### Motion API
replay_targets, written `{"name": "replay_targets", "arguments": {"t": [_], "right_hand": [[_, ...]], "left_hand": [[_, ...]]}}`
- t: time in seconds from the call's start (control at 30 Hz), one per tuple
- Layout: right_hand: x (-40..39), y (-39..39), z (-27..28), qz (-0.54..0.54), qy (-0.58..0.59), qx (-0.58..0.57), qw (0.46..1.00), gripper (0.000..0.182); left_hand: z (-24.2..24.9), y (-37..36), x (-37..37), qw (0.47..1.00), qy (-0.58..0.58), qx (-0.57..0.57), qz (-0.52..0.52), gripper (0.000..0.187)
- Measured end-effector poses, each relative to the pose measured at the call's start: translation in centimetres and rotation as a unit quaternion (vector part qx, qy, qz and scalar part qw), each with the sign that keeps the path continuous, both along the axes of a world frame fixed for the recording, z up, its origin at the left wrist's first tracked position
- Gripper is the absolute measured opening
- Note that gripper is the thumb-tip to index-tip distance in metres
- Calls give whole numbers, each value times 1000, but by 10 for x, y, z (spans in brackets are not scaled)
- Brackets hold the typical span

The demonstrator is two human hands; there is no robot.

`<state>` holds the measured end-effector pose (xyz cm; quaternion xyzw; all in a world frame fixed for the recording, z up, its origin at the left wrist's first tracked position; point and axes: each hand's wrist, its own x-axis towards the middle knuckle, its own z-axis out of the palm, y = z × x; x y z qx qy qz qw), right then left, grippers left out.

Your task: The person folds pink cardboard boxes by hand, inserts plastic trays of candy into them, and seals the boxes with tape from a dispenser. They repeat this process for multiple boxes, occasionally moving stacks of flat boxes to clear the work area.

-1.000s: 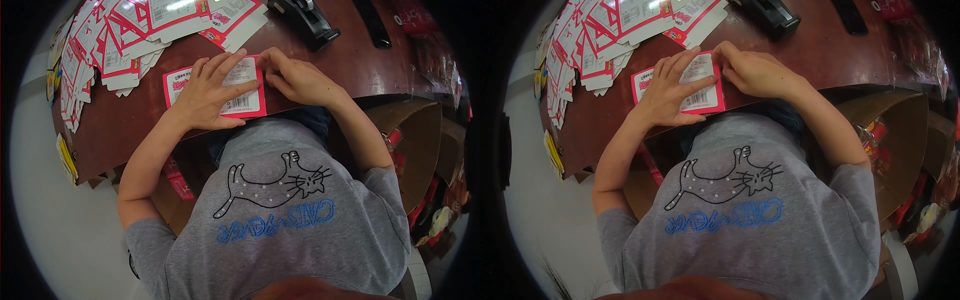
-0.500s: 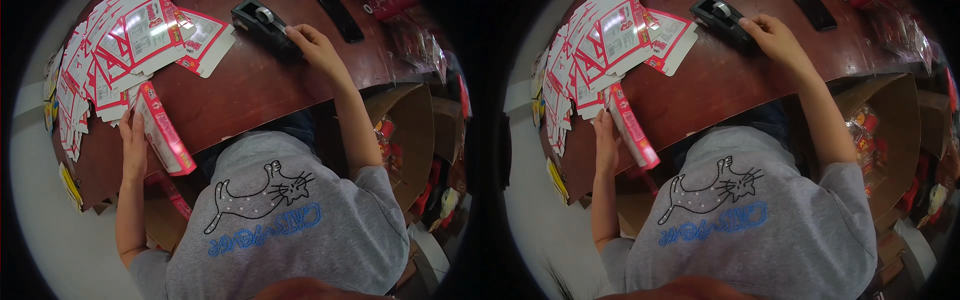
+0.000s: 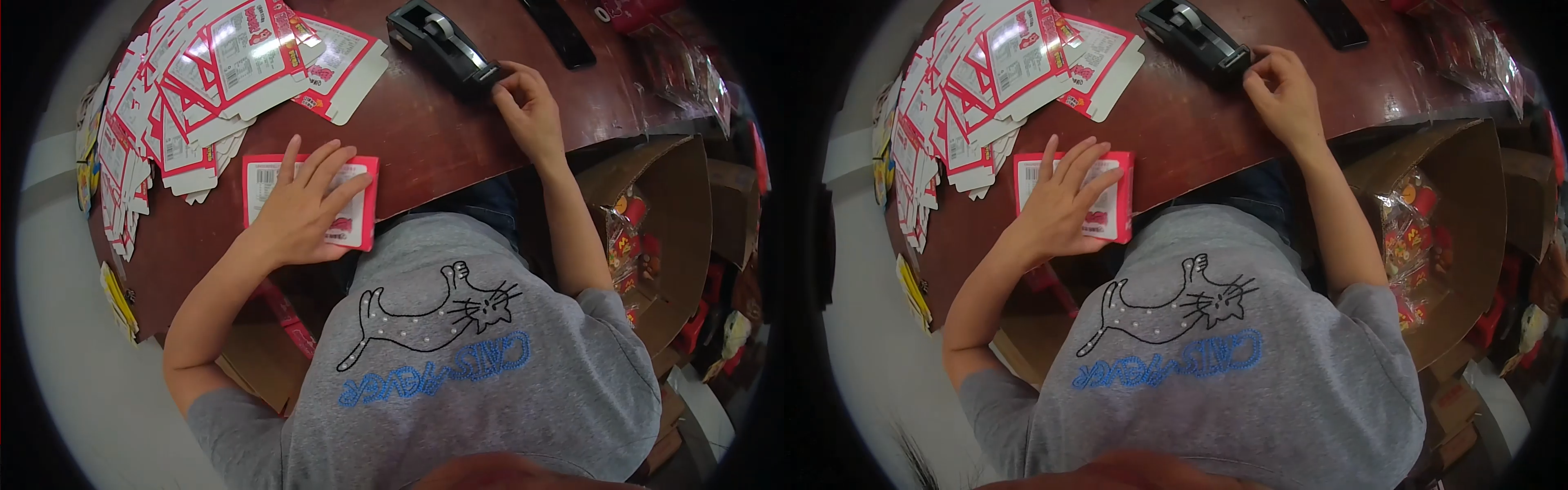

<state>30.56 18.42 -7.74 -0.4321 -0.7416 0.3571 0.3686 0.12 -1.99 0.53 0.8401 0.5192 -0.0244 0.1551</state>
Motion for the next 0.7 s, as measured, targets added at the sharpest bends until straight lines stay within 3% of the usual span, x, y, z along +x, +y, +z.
{"name": "replay_targets", "arguments": {"t": [0.03,0.1,0.17,0.2,0.23,0.3,0.37,0.6,0.67,0.7], "right_hand": [[-1,-5,3,6,0,-4,1000,15],[-4,-16,20,-65,-94,119,986,12],[-13,-36,35,-3,-53,118,992,13],[-22,-50,40,100,-7,-27,995,18],[-31,-61,44,197,39,-171,965,24],[-52,-77,53,261,-5,-203,944,32],[-68,-82,46,352,-63,-213,909,44],[-81,-90,28,343,-111,-138,922,33],[-85,-91,39,280,-238,-51,929,33],[-87,-84,40,288,-230,-32,929,33]], "left_hand": [[-7,2,3,1000,-4,19,13,101],[-22,3,3,998,-35,38,34,98],[-31,-2,1,993,-74,74,48,94],[-33,-3,0,994,-73,67,54,94],[-35,-4,0,993,-73,80,48,94],[-41,-7,-3,992,-74,89,49,95],[-51,-10,-7,975,-161,139,58,93],[-43,-9,-5,987,-101,122,37,75],[-43,-9,-6,985,-107,125,43,73],[-43,-9,-7,983,-124,129,46,72]]}}
